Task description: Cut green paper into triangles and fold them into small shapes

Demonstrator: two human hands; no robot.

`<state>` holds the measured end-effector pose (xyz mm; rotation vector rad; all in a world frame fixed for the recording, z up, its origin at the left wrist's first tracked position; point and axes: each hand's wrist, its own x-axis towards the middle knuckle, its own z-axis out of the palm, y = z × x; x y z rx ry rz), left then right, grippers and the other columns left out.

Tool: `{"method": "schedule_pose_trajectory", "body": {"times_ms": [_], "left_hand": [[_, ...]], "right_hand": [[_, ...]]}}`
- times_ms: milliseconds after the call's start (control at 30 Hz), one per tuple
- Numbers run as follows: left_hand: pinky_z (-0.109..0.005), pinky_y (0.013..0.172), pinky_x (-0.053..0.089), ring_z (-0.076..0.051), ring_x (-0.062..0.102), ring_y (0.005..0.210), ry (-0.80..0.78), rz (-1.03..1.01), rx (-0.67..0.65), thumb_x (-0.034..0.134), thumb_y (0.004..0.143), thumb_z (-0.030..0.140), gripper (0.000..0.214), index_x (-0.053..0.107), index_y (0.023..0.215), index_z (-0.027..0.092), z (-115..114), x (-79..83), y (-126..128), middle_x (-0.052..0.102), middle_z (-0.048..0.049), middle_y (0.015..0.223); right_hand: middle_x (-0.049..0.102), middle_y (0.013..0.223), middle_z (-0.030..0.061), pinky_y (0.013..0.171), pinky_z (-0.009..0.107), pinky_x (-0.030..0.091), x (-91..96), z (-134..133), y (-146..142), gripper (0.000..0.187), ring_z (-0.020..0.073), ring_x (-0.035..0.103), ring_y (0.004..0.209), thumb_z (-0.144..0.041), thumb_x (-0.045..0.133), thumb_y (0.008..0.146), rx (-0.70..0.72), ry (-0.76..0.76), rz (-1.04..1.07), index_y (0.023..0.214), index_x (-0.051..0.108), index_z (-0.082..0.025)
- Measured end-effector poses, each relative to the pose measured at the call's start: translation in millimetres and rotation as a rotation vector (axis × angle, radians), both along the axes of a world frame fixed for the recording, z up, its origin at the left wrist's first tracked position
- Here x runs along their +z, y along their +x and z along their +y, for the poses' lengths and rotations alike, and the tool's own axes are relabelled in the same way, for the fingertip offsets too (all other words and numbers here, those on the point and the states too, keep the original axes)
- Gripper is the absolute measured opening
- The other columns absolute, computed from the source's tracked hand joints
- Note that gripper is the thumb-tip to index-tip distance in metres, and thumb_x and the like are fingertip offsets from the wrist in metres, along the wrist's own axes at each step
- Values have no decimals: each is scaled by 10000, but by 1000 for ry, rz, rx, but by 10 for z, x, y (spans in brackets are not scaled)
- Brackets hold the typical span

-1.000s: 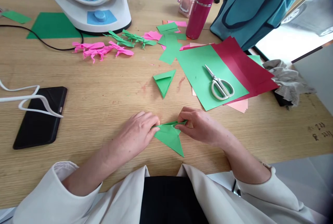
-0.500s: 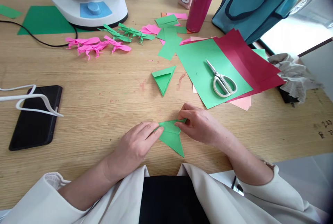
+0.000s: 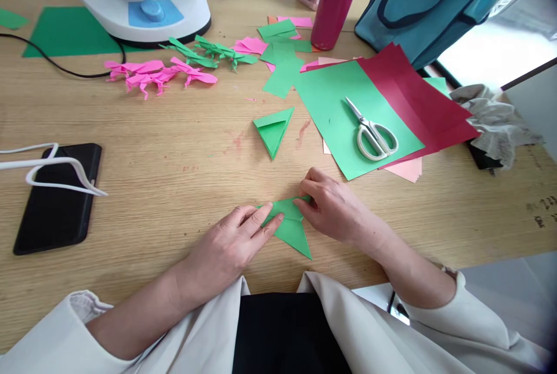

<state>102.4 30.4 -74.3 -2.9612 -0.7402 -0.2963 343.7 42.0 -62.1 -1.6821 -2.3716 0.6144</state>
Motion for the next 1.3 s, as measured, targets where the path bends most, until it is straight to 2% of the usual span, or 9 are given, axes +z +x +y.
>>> {"method": "schedule_pose_trajectory", "body": {"times_ms": [233, 400, 600, 767, 867, 1100, 1300], "left_hand": [[-349, 864, 525, -223, 561, 986, 27, 85, -5, 427, 905, 14, 536, 548, 1395, 194, -12, 27, 26, 598, -75, 1389], [-360, 875, 516, -226, 562, 1029, -9, 99, 11, 435, 883, 2, 592, 512, 1423, 231, -30, 19, 45, 551, -37, 1449], [-384, 883, 512, -241, 563, 1089, -14, 151, 20, 415, 894, 24, 591, 488, 1441, 235, -47, 14, 65, 511, -29, 1490], [-392, 870, 509, -240, 587, 1083, -13, 113, 2, 376, 907, 20, 586, 482, 1444, 229, -48, -5, 64, 508, -27, 1493], [-395, 898, 504, -236, 577, 1136, -27, 112, -1, 347, 917, 8, 603, 452, 1466, 236, -45, -22, 57, 491, -23, 1508], [-403, 966, 479, -269, 529, 1270, 1, 130, -26, 340, 946, 41, 522, 485, 1436, 146, -69, -41, 81, 481, -72, 1514], [-459, 1151, 343, -269, 388, 1428, -106, 62, -22, 285, 955, 23, 538, 428, 1465, 117, -79, -102, 42, 438, -100, 1539]], "right_hand": [[542, 908, 72, 701, 276, 409, 5, 3, -27, 144, 155, 546, 742, -163, 558, 897, -11, -16, -46, 754, 550, -163], [555, 922, 82, 687, 276, 405, 25, 16, -44, 142, 160, 559, 745, -173, 550, 907, -26, -35, -83, 767, 561, -156], [567, 951, 97, 692, 277, 410, 69, 30, -55, 124, 169, 576, 766, -174, 541, 915, -34, -77, -121, 800, 579, -147], [571, 973, 105, 692, 279, 413, 65, 22, -64, 118, 175, 585, 781, -183, 528, 925, -38, -73, -134, 831, 585, -143], [570, 968, 104, 688, 276, 413, 62, 24, -67, 124, 171, 582, 769, -182, 525, 924, -39, -73, -137, 820, 583, -146], [572, 969, 103, 695, 276, 411, 70, 30, -65, 127, 173, 587, 778, -183, 526, 926, -31, -79, -142, 818, 584, -149], [572, 982, 98, 694, 282, 405, 48, 24, -54, 127, 173, 589, 775, -193, 523, 935, -20, -66, -140, 831, 580, -149]]}}
